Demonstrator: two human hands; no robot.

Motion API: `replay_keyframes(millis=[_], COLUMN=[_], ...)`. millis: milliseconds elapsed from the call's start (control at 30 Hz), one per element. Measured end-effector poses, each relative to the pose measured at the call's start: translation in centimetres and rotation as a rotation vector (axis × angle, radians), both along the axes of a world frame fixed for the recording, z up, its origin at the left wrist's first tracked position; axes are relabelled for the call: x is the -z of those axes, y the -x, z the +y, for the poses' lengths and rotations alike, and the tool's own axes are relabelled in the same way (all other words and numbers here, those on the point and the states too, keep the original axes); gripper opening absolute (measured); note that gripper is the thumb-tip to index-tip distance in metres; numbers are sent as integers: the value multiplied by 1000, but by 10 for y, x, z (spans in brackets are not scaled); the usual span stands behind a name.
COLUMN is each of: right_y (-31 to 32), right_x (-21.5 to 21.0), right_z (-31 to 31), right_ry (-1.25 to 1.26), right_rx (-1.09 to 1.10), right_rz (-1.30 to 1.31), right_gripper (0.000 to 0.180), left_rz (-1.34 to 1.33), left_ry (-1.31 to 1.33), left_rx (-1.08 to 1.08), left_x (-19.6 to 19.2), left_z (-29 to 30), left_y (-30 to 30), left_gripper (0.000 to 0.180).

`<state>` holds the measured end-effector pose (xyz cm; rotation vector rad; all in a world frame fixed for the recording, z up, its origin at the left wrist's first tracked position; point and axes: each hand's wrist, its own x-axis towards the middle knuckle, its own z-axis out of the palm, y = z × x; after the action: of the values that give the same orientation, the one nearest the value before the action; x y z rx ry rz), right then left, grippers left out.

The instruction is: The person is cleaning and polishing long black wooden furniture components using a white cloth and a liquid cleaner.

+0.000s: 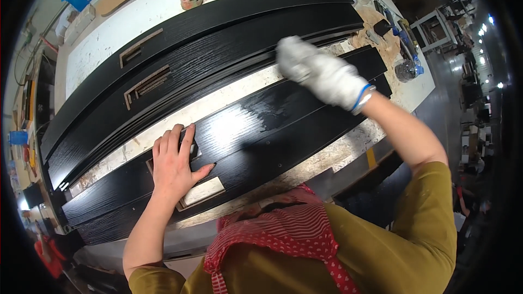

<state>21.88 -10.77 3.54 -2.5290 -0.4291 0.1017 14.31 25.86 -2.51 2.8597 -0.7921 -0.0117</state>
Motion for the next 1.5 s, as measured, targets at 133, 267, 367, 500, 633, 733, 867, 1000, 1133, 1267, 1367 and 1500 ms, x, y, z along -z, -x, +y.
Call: replay_keyframes(millis=[133, 267, 367, 500, 633, 733, 867, 1000, 1133, 1267, 1367, 1500], right_y=[-3, -25, -18, 6, -20, -27, -1, 24, -17, -5, 39, 22], right_x=[0, 19, 21, 11, 33, 9, 27, 42, 22, 13, 28, 37], right_z=[37, -62, -34, 67, -39, -110, -91, -22, -126, -75, -13, -113], right_ry=[-147, -703, -279, 22, 195, -174, 126, 223, -45, 59, 534, -41], right_rx=[-287, 99, -33, -197, -318, 221, 259, 60, 147, 98, 60, 32], right_rz=[-7, 448, 158, -126, -397, -22, -18, -110, 21, 14, -38, -264], right_gripper=[13, 41, 40, 25, 26, 15, 15, 51, 15, 23, 38, 36], left_rz=[30, 7, 14, 61, 23, 7, 14, 19, -2, 13, -39, -29], left_ry=[17, 74, 76, 60, 19, 20, 7, -34, -34, -59, -59, -54], left_rx=[14, 18, 26, -3, 10, 17, 20, -12, 17, -2, 21, 13], left_x=[1, -4, -5, -3, 0, 0, 1, 1, 3, 7, 9, 4], left_z=[-1, -2, -6, -5, 1, -3, -6, 3, 1, 2, 1, 1], left_y=[-3, -2, -2, -3, 1, -2, -5, 1, -1, -2, -3, -1], left_gripper=[93, 92, 91, 91, 92, 92, 92, 94, 94, 94, 92, 91])
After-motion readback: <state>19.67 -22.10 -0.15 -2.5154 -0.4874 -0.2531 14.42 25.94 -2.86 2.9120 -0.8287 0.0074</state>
